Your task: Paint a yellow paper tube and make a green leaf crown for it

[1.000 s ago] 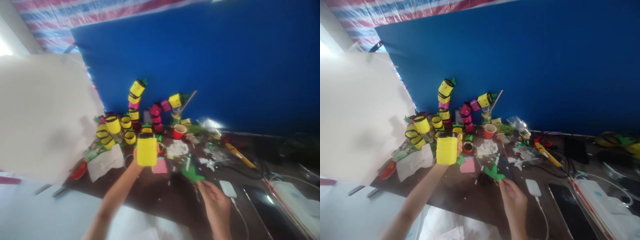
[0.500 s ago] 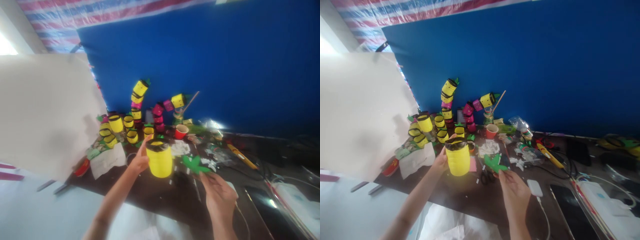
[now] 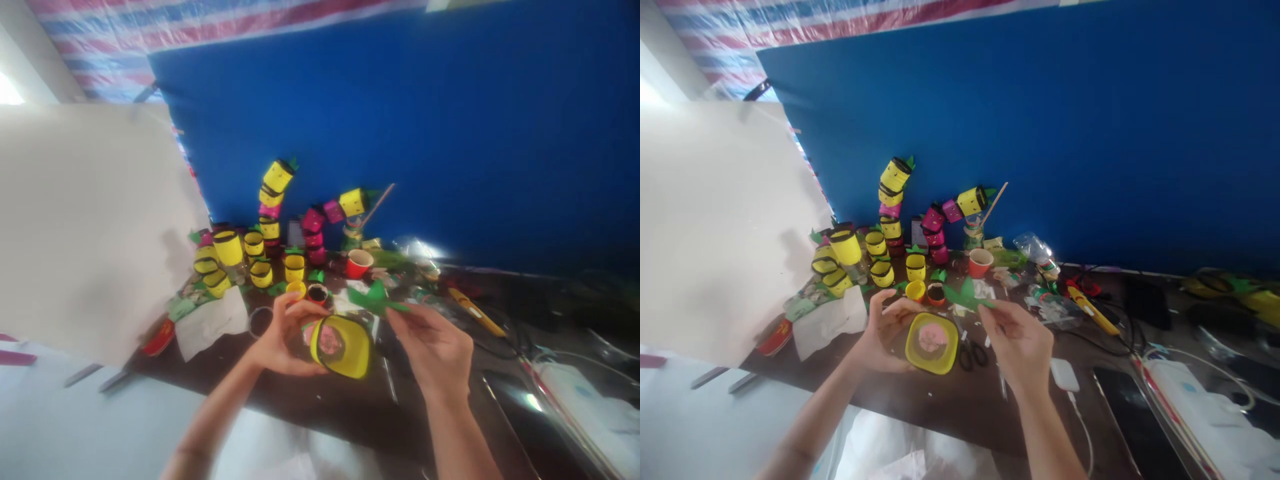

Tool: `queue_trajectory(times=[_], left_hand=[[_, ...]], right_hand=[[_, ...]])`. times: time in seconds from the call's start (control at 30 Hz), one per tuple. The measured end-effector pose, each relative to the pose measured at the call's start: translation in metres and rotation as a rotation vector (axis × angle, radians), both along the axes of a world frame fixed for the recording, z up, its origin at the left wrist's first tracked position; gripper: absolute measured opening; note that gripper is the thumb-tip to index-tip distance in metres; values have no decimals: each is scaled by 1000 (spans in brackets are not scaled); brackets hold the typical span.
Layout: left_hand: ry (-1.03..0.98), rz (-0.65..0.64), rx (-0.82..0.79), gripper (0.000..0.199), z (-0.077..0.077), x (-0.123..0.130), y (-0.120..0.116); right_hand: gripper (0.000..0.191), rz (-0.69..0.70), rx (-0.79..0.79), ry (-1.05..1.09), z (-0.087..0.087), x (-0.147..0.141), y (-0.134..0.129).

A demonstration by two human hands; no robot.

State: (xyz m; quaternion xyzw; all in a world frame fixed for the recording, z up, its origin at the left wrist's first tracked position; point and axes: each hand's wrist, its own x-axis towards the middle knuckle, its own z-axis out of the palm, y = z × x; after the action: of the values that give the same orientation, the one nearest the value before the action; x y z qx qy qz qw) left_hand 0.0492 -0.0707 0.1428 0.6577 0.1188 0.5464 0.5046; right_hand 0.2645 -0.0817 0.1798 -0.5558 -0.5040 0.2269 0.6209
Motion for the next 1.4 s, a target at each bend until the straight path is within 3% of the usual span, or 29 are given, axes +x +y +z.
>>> queue_trajectory(times=[0.2, 0.47, 0.77, 1.1, 1.23, 1.4], left_hand=[[-4, -47, 8, 98, -2, 1, -1], [-28, -36, -27, 99, -5, 1, 1], [-4, -36, -92, 105, -7, 1, 1], [40, -73, -100, 89, -18, 2, 5], [50, -56, -86, 86, -19, 1, 5], [51, -115, -101, 95, -20, -1, 5]], right_hand=[[12, 196, 49, -201, 9, -8, -3], [13, 354, 51, -133, -2, -8, -3], [15, 409, -21, -11, -4, -10, -3], [25, 539, -96, 279, -26, -13, 3], [31, 536, -139, 239, -25, -14, 2], [23, 500, -109, 141, -21, -11, 1]])
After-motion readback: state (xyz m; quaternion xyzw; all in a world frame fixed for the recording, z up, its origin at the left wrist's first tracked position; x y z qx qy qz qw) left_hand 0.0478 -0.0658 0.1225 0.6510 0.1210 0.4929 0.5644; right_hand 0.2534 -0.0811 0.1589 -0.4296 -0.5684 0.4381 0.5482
